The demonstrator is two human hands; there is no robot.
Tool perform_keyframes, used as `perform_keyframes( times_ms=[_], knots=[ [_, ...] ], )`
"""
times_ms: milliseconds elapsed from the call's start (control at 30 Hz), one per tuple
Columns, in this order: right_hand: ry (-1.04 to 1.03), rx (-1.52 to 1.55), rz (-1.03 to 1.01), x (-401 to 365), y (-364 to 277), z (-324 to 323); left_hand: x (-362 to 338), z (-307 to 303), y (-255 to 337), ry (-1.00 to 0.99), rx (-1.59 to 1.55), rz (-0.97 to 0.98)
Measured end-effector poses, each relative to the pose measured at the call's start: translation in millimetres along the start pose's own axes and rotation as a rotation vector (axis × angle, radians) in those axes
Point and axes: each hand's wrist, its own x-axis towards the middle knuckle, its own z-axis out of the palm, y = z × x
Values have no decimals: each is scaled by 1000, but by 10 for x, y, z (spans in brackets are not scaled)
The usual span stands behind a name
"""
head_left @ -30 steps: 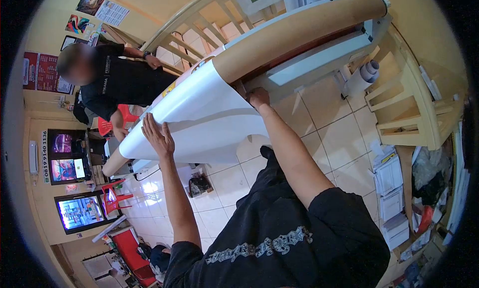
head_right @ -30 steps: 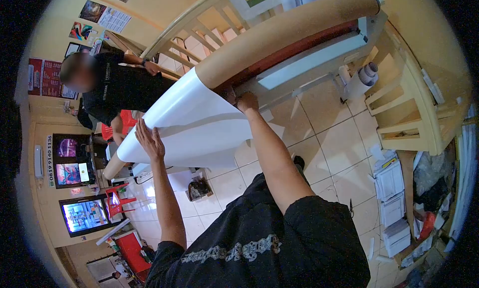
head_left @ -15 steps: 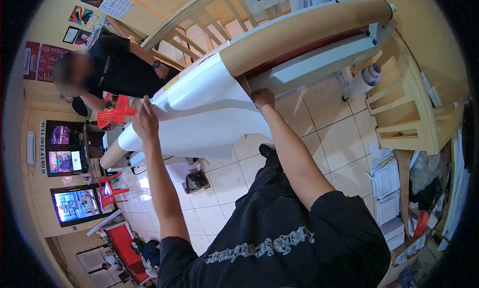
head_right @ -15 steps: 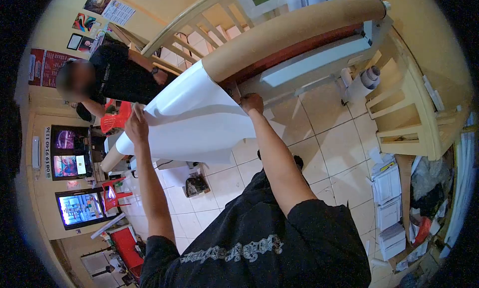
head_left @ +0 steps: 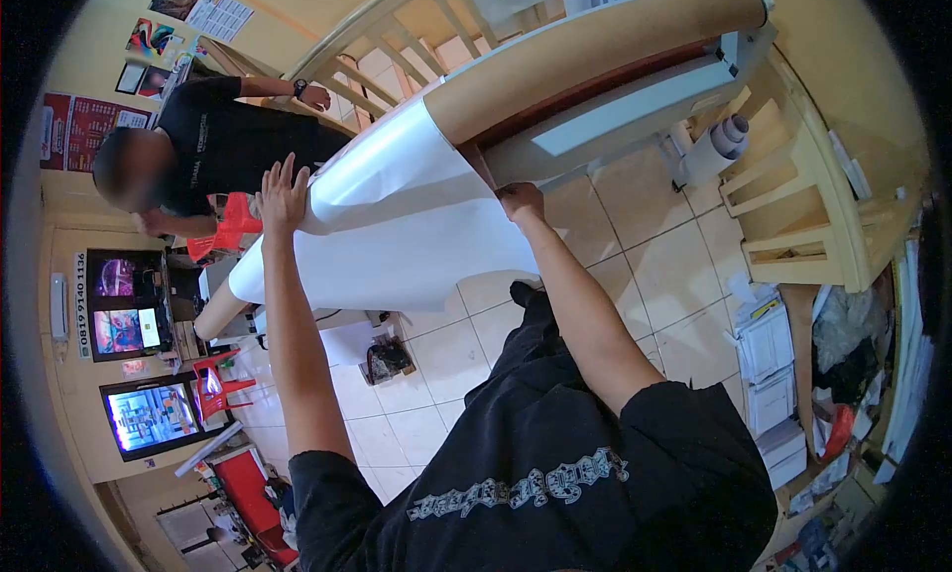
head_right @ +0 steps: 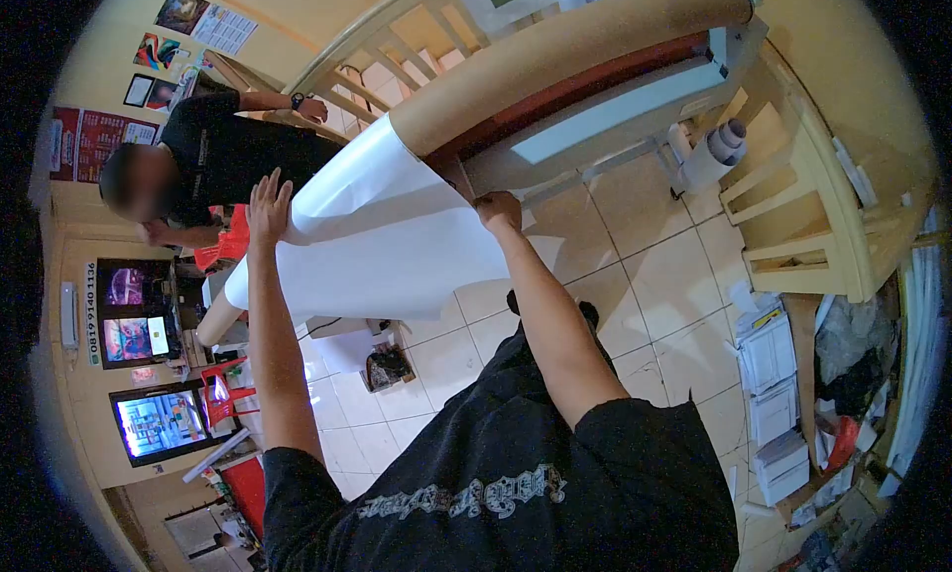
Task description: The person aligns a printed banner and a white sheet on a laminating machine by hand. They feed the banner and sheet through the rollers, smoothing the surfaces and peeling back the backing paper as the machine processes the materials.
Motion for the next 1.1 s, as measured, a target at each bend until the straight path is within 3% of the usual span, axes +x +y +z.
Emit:
perform_keyframes(
  times_ms=[67,133,167,233,367,433,500,533,633,700,767,833,900,933,1033,1100],
  knots=[
    [8,-4,-8,-23,2,1,-59,107,-86,67,140,134],
    [15,-7,-17,0,62,47,-60,-163,42,26,-14,355],
    [10,65,-45,17,126,84,-67,-306,119,23,-13,352],
    [0,135,-72,-12,180,77,-128,-515,244,-381,-151,132],
    [-45,183,-43,-92,114,-46,-229,-734,461,-243,-219,7],
    [-56,151,-29,-71,156,-19,-287,-707,443,-155,-267,34],
    [-44,233,-50,-65,239,35,-363,-740,501,-76,-342,-60],
    [-46,230,-49,-74,290,62,-337,-948,638,-147,-450,-218],
    [8,309,-185,-115,396,90,-480,-885,725,21,-367,-214],
    [65,152,-346,-110,423,83,-547,-834,731,-29,-387,-257],
    [79,170,-316,-145,421,94,-564,-877,807,78,-347,-241],
    [99,188,-286,-139,476,125,-619,-843,810,56,-354,-251],
    [143,311,-539,-104,571,150,-624,-877,864,68,-327,-276],
    [25,332,-297,-170,449,67,-635,-894,903,79,-335,-287],
    [-100,421,-178,-104,527,103,-689,-883,922,77,-316,-297],
    [-99,408,-216,-55,566,140,-726,-884,913,82,-312,-283]
  ],
)
